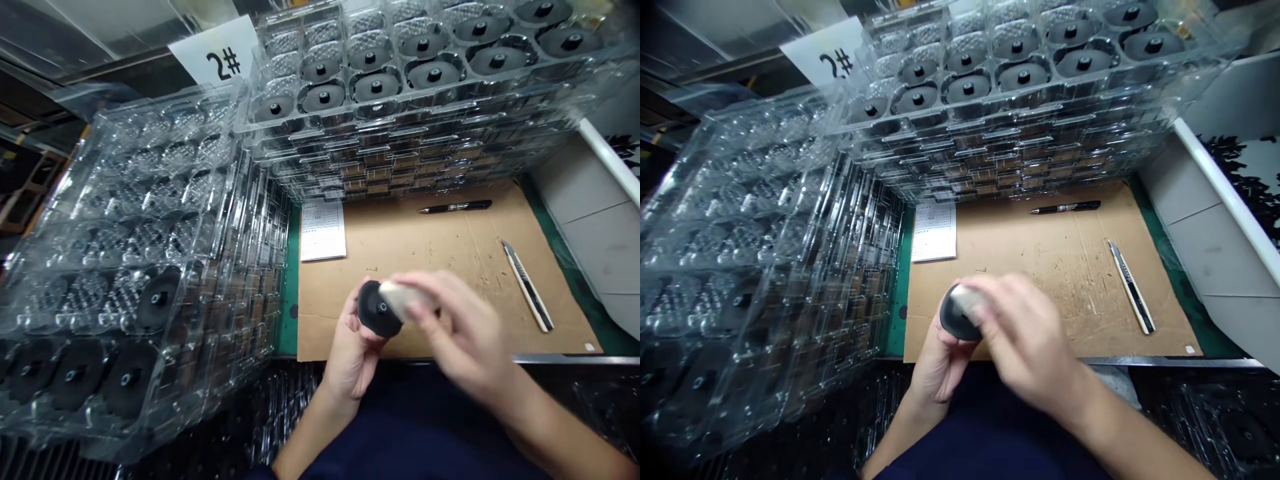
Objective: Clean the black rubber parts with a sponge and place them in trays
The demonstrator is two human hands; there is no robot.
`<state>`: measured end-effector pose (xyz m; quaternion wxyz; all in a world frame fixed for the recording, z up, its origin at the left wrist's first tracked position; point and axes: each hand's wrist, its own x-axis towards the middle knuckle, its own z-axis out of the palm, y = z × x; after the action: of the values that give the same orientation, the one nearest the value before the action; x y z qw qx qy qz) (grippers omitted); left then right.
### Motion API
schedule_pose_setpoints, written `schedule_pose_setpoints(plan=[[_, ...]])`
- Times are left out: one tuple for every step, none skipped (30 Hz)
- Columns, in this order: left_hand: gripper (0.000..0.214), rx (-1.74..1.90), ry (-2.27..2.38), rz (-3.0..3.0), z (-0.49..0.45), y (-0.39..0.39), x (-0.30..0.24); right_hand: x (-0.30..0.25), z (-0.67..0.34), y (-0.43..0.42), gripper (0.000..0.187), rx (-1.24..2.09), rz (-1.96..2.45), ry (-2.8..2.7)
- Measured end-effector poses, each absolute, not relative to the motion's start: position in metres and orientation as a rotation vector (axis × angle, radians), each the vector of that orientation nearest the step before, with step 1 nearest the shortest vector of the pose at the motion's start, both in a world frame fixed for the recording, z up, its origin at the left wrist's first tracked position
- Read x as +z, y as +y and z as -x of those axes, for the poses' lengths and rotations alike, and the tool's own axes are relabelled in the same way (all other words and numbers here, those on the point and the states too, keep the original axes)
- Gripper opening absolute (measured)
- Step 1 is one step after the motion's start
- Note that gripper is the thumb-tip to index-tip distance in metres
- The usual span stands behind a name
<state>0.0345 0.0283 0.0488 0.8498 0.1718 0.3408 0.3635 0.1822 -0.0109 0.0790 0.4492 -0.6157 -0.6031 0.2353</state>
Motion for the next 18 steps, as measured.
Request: schedule_pose_setpoints(plan=[[0.061,0.763,0.723,-0.373,-0.036,0.028,0.05,0.088,-0.178,-0.01,0.029,0.578,1.436,-1.573],[0.062,0.76,0.723,-0.381,-0.036,0.028,0.051,0.093,-0.173,-0.01,0.028,0.614,1.373,-1.656],[0.062,0.762,0.723,-0.385,-0.036,0.028,0.052,0.097,-0.17,-0.008,0.027,0.682,1.338,-1.722],[0.063,0.771,0.727,-0.385,-0.036,0.028,0.053,0.099,-0.168,-0.006,0.026,0.759,1.328,-1.765],[0.063,0.783,0.732,-0.387,-0.036,0.028,0.054,0.099,-0.167,-0.004,0.025,0.81,1.329,-1.787],[0.062,0.79,0.737,-0.388,-0.036,0.028,0.055,0.099,-0.166,-0.001,0.025,0.81,1.333,-1.793],[0.059,0.792,0.736,-0.39,-0.036,0.028,0.056,0.098,-0.166,0.001,0.025,0.75,1.339,-1.778],[0.055,0.79,0.721,-0.392,-0.037,0.028,0.057,0.097,-0.165,0.002,0.025,0.653,1.34,-1.758],[0.053,0.785,0.697,-0.397,-0.037,0.028,0.058,0.096,-0.165,0.001,0.026,0.565,1.326,-1.741],[0.054,0.783,0.672,-0.399,-0.036,0.029,0.059,0.095,-0.166,-0.001,0.027,0.518,1.299,-1.737],[0.056,0.782,0.65,-0.401,-0.036,0.029,0.06,0.093,-0.167,-0.004,0.029,0.519,1.268,-1.75],[0.059,0.783,0.635,-0.402,-0.035,0.03,0.06,0.092,-0.169,-0.009,0.03,0.552,1.251,-1.778],[0.062,0.778,0.63,-0.401,-0.034,0.031,0.06,0.09,-0.172,-0.013,0.03,0.595,1.259,-1.805],[0.063,0.772,0.634,-0.395,-0.033,0.032,0.06,0.089,-0.175,-0.016,0.03,0.621,1.304,-1.819],[0.063,0.767,0.644,-0.385,-0.033,0.032,0.059,0.089,-0.179,-0.018,0.029,0.608,1.383,-1.817],[0.061,0.761,0.654,-0.373,-0.033,0.031,0.058,0.09,-0.181,-0.018,0.029,0.558,1.479,-1.808],[0.06,0.754,0.663,-0.355,-0.034,0.03,0.058,0.091,-0.183,-0.015,0.029,0.479,1.563,-1.797],[0.057,0.746,0.67,-0.328,-0.035,0.029,0.057,0.093,-0.185,-0.011,0.028,0.389,1.608,-1.797]])
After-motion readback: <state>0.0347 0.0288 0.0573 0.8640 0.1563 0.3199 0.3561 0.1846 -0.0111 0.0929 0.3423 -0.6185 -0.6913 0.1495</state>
